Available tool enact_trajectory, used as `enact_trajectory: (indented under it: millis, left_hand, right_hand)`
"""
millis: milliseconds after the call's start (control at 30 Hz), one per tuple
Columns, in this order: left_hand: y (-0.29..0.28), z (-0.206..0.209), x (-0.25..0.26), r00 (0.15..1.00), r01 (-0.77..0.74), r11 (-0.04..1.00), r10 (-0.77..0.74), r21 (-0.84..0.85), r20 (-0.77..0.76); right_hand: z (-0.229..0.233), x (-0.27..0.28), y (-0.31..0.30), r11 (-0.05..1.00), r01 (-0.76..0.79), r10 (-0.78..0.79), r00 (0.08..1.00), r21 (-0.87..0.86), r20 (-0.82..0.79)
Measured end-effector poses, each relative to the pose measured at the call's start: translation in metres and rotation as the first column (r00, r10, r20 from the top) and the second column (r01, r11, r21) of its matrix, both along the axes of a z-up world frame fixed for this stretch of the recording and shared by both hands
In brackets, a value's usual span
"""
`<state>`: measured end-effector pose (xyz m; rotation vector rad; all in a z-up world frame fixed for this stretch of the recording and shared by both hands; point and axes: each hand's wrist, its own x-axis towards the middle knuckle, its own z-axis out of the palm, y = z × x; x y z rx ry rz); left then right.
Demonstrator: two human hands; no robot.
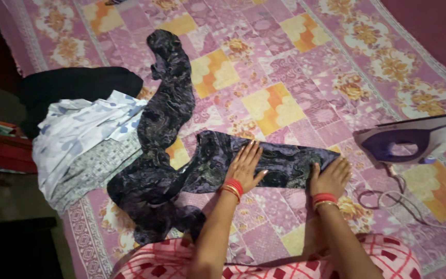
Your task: The person irons a dark patterned dress laid out on a bed. They use an electric iron to smooth the fabric, adjusting the dress and ironing different sections including the sleeves and body.
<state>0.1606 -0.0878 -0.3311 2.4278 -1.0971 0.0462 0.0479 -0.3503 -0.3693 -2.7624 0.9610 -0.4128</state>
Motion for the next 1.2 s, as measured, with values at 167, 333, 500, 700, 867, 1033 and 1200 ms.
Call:
enact_trajectory:
  millis: [167, 333, 500, 700, 867, 1033, 1200]
  left_hand:
    - [0.009, 0.003, -0.006, 0.983, -0.152, 0.944, 0.115, -0.292, -0.142]
    - [0.017, -0.001, -0.008, 0.980, -0.195, 0.811, 0.179, -0.552, -0.083]
    - [0.014, -0.010, -0.006, 0.957, -0.276, 0.810, 0.282, -0.517, -0.070]
    - [0.031, -0.017, 0.027, 0.337, -0.924, 0.282, 0.919, -0.259, -0.204]
    - [0.060, -0.031, 0.061, 0.328, -0.943, 0.312, 0.932, -0.116, -0.157]
    - [0.069, -0.040, 0.077, 0.409, -0.878, 0.383, 0.912, -0.286, -0.032]
    - [0.081, -0.037, 0.085, 0.552, -0.823, 0.548, 0.834, -0.150, 0.017]
  right_hand:
    - [0.044, 0.022, 0.095, 0.789, -0.434, 0.461, 0.886, 0.435, 0.050]
    - [0.043, 0.071, 0.129, 0.355, -0.899, 0.935, 0.342, 0.255, -0.095]
    - [0.021, 0.112, 0.110, 0.481, -0.874, 0.870, 0.466, 0.067, -0.160]
    - [0.036, 0.114, 0.114, 0.603, -0.797, 0.786, 0.584, 0.042, -0.204]
    - [0.038, 0.114, 0.116, 0.606, -0.795, 0.780, 0.594, 0.004, -0.198]
    - [0.038, 0.114, 0.117, 0.615, -0.789, 0.767, 0.599, -0.007, -0.230]
    - [0.041, 0.111, 0.119, 0.620, -0.784, 0.763, 0.607, -0.013, -0.222]
